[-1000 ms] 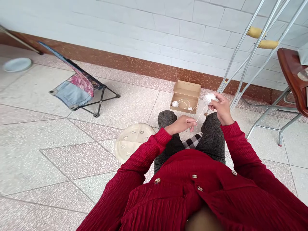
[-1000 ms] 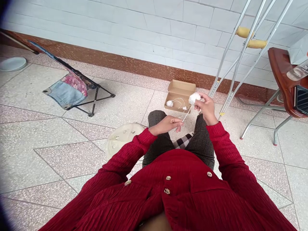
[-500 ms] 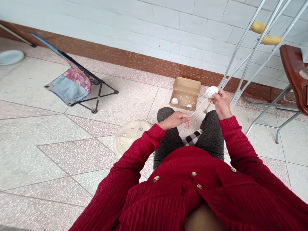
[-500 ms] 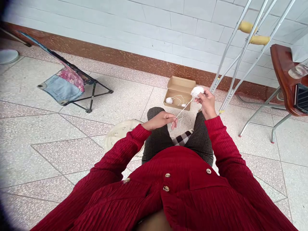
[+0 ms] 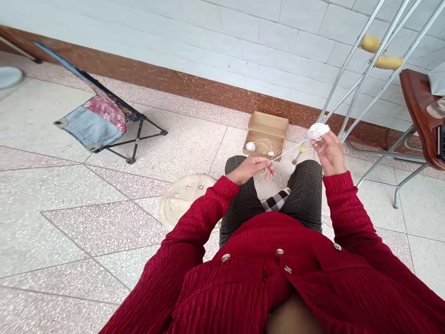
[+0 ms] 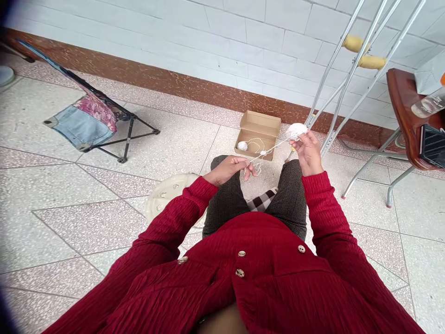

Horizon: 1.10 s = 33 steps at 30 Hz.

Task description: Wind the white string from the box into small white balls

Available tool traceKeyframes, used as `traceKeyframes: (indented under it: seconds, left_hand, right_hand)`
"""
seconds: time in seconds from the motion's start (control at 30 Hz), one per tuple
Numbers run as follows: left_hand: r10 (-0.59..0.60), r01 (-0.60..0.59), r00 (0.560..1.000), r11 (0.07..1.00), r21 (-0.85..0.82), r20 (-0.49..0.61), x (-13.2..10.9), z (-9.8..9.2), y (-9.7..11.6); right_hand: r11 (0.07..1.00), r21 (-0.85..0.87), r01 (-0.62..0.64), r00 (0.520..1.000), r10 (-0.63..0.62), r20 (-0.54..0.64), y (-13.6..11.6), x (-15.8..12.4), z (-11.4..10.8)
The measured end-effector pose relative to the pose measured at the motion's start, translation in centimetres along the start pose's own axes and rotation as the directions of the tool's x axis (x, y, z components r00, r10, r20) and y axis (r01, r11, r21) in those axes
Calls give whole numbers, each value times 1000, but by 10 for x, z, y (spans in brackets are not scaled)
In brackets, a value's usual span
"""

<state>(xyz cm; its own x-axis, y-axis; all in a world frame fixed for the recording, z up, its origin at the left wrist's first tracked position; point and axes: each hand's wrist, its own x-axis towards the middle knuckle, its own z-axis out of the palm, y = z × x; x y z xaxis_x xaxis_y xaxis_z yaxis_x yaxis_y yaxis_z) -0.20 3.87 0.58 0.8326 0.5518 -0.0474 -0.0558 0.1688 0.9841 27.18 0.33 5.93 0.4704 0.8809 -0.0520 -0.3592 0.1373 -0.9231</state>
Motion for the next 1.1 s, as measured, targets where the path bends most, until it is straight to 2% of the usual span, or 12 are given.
traceKeyframes:
  seconds: [0.17,0.33,0.47,0.57,0.67,0.73,0.8,0.9,1.0,1.07,1.1]
  left_hand:
    - [-30,26,996,998,55,79,4,-2,-11]
    - [-42,31,998,983,183,54,11,-10,-14]
    - [-1,0,999,999,36,38,6,-8,-3]
    - [39,-45,998,992,-121,-48,4,-4,3]
    - [47,-75,992,966,-248,-117,11,1,4]
    - [58,-86,993,949,-302,-99,20,8,1]
    - [55,-62,998,943,-327,-31,28,15,-5]
    - [-4,13,1000,943,-332,28,33,21,-19]
    - [-32,50,997,969,-241,77,34,14,-33]
    - [-49,50,998,999,-15,49,36,3,-40]
    - [-54,57,998,989,139,-23,38,-4,-43]
  right_hand:
    - [989,83,-123,992,123,14,-15,4,1]
    - [991,111,-79,994,70,80,-39,-6,13]
    - [987,157,-42,998,36,43,-45,-7,8]
    - [989,150,-19,1000,18,9,-41,-9,4]
    - [991,137,-10,999,4,44,-32,-19,14]
    - [993,109,-43,992,29,124,-28,-27,27]
    - [995,83,-60,979,43,197,-32,-30,38]
    - [997,65,33,979,-46,200,-49,-26,42]
    - [991,35,130,982,-134,134,-64,-20,33]
    - [991,34,126,983,-130,129,-65,-23,29]
    - [994,38,106,984,-111,141,-62,-26,28]
